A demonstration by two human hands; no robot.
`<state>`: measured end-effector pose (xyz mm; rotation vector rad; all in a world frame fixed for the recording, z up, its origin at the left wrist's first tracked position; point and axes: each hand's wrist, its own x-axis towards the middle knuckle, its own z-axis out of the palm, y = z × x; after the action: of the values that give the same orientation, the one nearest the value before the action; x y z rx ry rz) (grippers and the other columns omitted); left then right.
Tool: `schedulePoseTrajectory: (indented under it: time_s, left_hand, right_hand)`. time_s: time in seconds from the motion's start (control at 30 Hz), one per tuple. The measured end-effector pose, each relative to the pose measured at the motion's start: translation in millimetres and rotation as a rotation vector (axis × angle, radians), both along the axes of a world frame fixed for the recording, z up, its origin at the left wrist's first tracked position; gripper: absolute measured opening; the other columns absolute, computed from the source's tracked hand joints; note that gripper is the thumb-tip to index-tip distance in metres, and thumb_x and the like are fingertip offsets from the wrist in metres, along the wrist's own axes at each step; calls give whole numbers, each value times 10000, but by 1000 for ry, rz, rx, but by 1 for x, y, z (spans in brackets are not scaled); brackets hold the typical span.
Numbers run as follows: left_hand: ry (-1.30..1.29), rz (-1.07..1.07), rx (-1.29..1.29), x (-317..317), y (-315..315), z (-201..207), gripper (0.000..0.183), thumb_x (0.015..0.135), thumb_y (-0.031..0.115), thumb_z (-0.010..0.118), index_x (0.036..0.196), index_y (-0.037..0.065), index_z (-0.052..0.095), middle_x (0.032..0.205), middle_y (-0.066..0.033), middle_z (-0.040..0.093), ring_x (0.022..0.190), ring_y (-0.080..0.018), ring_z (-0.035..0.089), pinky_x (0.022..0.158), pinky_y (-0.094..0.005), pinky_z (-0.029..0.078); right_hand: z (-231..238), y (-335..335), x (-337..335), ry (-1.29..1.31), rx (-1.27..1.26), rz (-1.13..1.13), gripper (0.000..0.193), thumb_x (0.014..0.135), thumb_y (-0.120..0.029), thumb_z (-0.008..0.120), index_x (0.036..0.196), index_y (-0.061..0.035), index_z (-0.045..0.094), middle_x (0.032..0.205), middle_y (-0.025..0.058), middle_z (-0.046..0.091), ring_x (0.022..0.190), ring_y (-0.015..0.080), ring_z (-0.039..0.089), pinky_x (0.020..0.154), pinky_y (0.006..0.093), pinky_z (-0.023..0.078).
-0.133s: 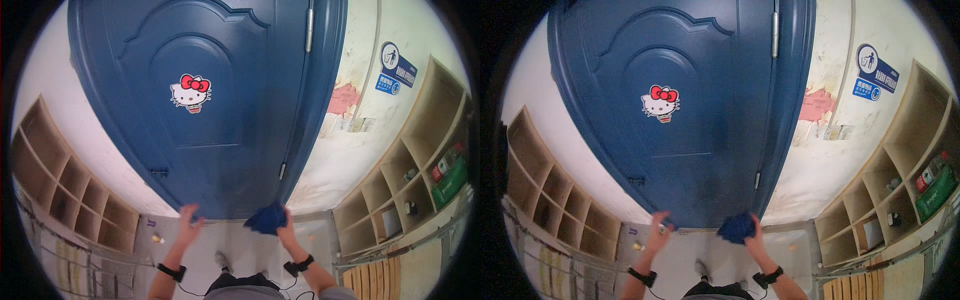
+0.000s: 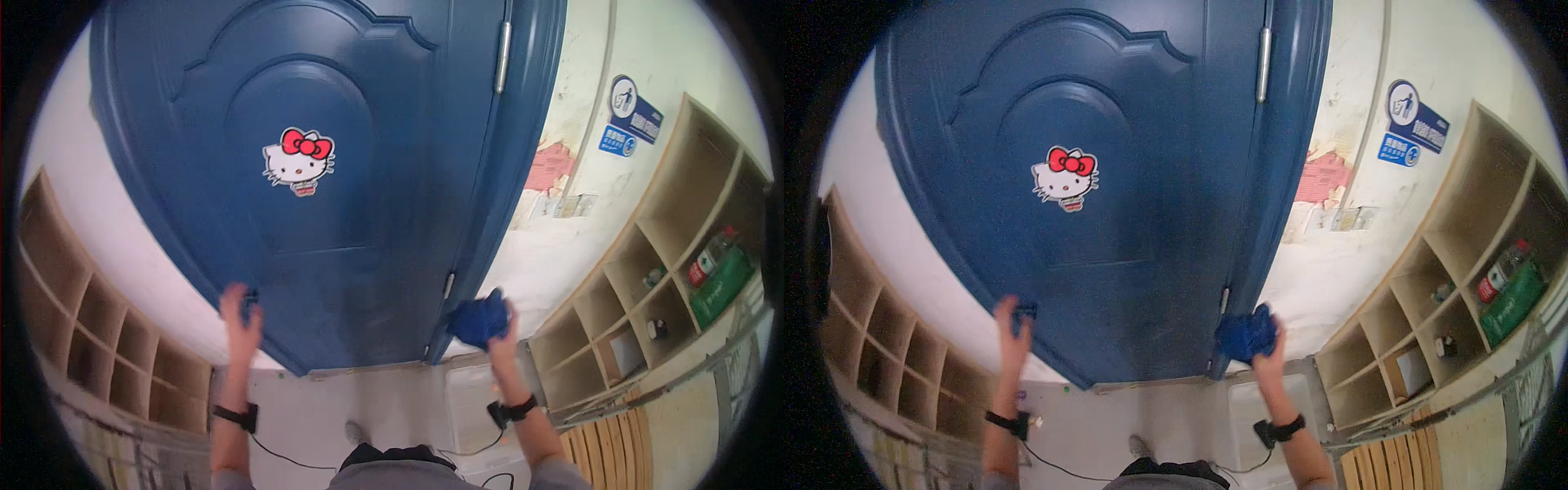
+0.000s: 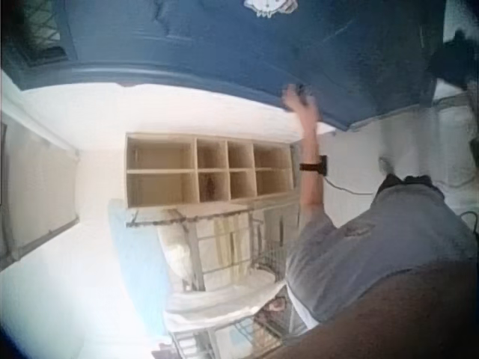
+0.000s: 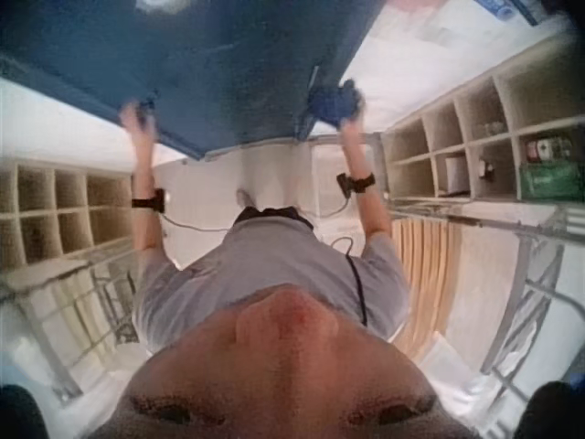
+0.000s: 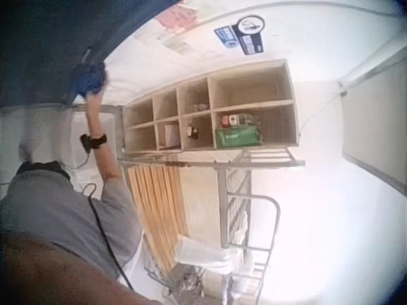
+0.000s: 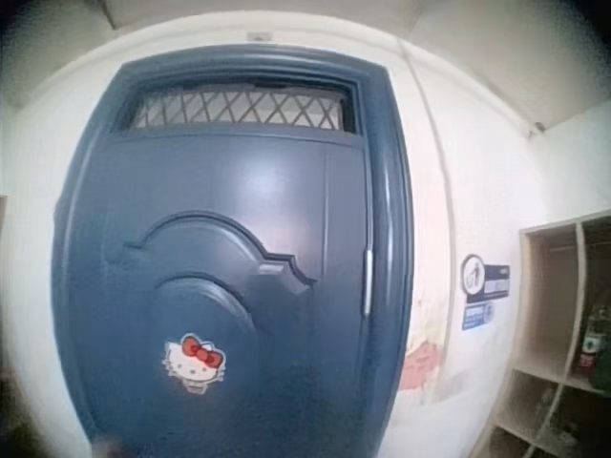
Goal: Wipe down a door and a bunk bed frame with a cloth.
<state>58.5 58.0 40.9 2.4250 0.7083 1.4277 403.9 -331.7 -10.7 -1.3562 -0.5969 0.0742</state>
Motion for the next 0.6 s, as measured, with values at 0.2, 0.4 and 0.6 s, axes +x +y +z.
schedulePoseTrajectory:
  time_s: [0.2, 0.4, 0.6]
  left_hand:
    - [-218, 290, 449, -7, 179, 138, 489, 974, 176, 535, 1436, 42, 448, 1544, -185, 337, 1427, -365, 294, 1177, -469, 211]
    - [-294, 461, 625, 36, 258, 181, 502, 1022, 282, 405, 1499, 123, 386, 1598, -106, 270, 1480, -332, 213, 1188, -546, 128]
    - [-344, 522, 705, 32, 295, 166, 558, 1022, 374, 343, 1500, 88, 379, 1592, -117, 289, 1480, -343, 215, 1184, -550, 124]
  right_hand:
    - [165, 11, 65, -215, 117, -464, 709, 796, 76, 428, 1463, -115, 284, 1325, 152, 447, 1181, 252, 494, 1046, 358, 388]
    - [362, 19, 127, -538, 182, -699, 583, 886, -62, 489, 1438, -76, 302, 1251, 171, 507, 1122, 237, 532, 983, 352, 430]
    - [521, 89, 115, -721, 122, -818, 587, 910, -188, 533, 1428, -50, 296, 1147, 178, 591, 975, 242, 609, 881, 345, 490]
